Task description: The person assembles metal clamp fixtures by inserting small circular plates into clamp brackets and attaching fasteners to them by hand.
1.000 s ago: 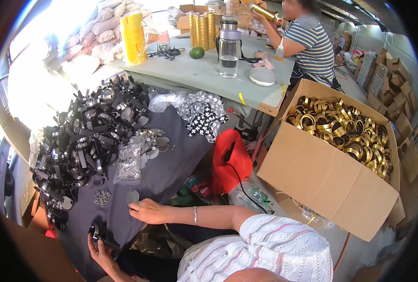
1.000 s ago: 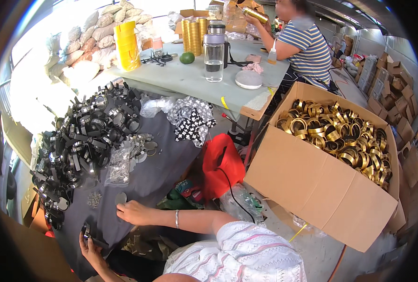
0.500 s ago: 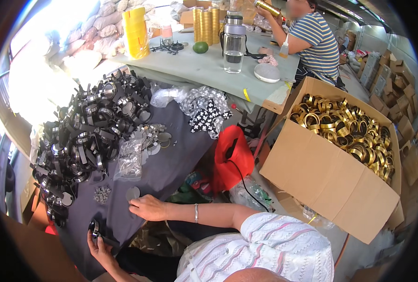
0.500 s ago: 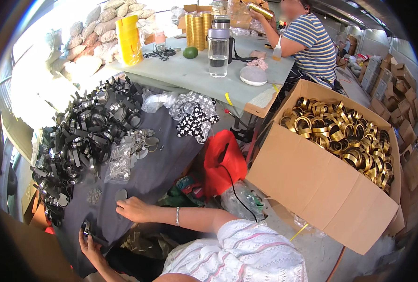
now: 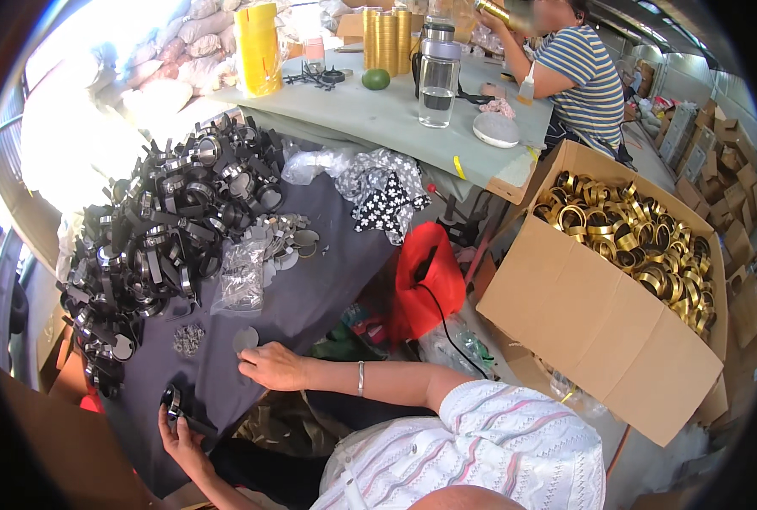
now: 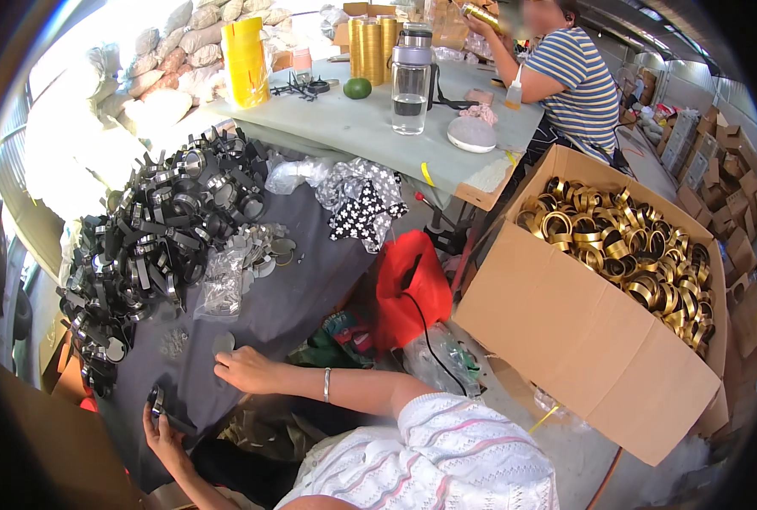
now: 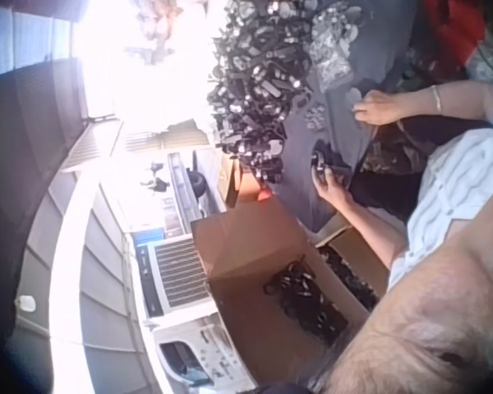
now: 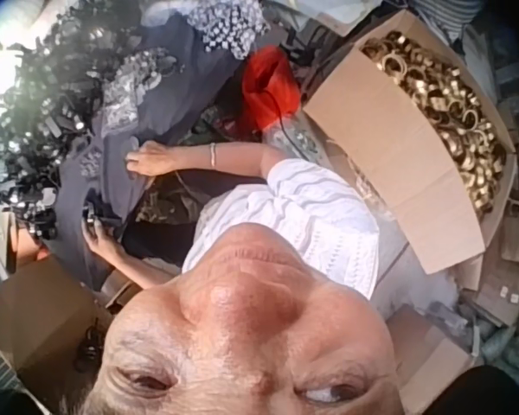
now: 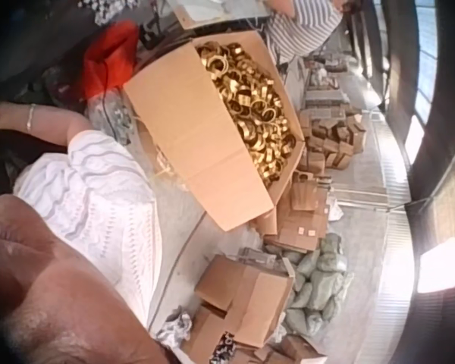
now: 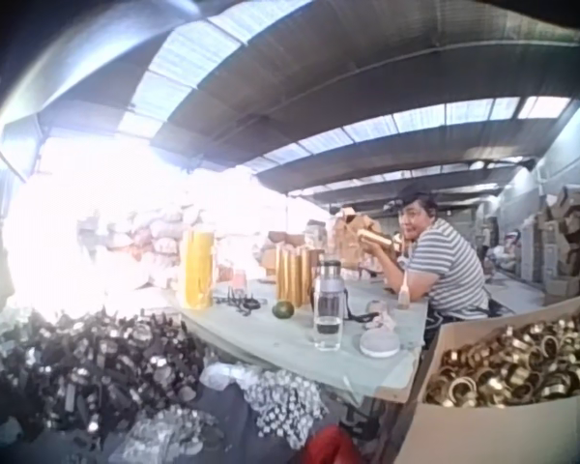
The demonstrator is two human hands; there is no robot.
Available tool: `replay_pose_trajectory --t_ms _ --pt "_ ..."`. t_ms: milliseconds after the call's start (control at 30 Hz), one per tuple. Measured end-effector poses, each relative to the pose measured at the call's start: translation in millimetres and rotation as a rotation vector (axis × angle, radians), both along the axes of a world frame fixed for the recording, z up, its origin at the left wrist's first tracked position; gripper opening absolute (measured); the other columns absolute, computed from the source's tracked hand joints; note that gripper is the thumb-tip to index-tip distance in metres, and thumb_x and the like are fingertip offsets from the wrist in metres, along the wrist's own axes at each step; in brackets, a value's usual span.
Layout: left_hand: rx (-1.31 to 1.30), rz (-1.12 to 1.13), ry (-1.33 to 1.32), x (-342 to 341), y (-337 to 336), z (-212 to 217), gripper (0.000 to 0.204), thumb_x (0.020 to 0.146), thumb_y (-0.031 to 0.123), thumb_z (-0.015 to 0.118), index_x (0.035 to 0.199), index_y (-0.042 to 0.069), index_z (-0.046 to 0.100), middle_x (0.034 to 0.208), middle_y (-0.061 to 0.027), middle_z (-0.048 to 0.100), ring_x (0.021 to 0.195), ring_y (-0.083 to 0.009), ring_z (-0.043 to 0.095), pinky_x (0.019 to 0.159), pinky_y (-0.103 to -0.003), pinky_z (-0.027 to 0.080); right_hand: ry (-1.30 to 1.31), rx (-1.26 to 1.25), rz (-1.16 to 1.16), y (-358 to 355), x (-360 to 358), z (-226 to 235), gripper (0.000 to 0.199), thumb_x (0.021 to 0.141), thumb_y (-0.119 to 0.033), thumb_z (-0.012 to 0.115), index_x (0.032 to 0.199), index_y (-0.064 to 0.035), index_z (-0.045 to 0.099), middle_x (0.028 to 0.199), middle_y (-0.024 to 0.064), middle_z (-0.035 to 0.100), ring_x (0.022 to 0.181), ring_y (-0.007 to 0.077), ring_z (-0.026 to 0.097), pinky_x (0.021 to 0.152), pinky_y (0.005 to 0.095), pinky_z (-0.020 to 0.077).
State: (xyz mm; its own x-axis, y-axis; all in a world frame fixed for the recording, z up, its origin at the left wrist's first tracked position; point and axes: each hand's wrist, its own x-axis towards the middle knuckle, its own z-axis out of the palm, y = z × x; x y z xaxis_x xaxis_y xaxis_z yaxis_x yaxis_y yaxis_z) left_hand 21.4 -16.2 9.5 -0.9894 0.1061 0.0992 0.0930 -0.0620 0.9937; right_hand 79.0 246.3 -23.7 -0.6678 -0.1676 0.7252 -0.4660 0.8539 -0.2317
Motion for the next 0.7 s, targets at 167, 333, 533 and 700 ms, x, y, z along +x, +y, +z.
replay_pose_trajectory --t_ms 167,333,533,700 --pt "0.026 -0.012 0.013 1.5 3.9 1.7 0.047 0.086 0.012 0.06 0.13 0.008 0.044 0.072 0.005 0.048 0.056 -0.0004 0.04 0.045 -0.015 0.036 0.021 -0.002 0.0 0.9 3.5 3.4 0.011 0.076 -0.012 0.055 0.079 -0.0028 0.049 0.084 0.0122 0.049 0.064 0.0266 0.057 0.055 0.0374 0.0468" --pt "0.04 -0.015 0.009 -3.2 0.0 -3.8 0.048 0.086 0.013 0.061 0.13 0.007 0.044 0.073 0.004 0.048 0.057 -0.0008 0.041 0.046 -0.014 0.037 0.037 -0.021 0.009 1.1 2.3 4.1 0.011 0.076 -0.011 0.055 0.078 -0.0026 0.048 0.085 0.0123 0.05 0.065 0.0269 0.058 0.056 0.0378 0.0467" --pt "0.043 -0.023 0.021 -4.0 -2.3 -6.2 0.047 0.086 0.012 0.06 0.13 0.007 0.043 0.075 0.003 0.049 0.057 -0.0008 0.041 0.046 -0.014 0.038 0.011 -0.02 0.009 0.9 4.9 7.6 0.01 0.075 -0.011 0.054 0.078 -0.0025 0.049 0.085 0.0124 0.05 0.066 0.0268 0.058 0.057 0.0379 0.0468" --pt "0.048 -0.046 0.022 -3.4 -0.8 -4.5 0.047 0.086 0.012 0.059 0.13 0.007 0.043 0.077 0.0026 0.05 0.058 -0.0009 0.042 0.047 -0.014 0.038 0.002 -0.032 0.006 0.5 5.9 9.3 0.01 0.075 -0.011 0.054 0.077 -0.0026 0.048 0.084 0.0121 0.049 0.067 0.0269 0.058 0.056 0.0378 0.0469"
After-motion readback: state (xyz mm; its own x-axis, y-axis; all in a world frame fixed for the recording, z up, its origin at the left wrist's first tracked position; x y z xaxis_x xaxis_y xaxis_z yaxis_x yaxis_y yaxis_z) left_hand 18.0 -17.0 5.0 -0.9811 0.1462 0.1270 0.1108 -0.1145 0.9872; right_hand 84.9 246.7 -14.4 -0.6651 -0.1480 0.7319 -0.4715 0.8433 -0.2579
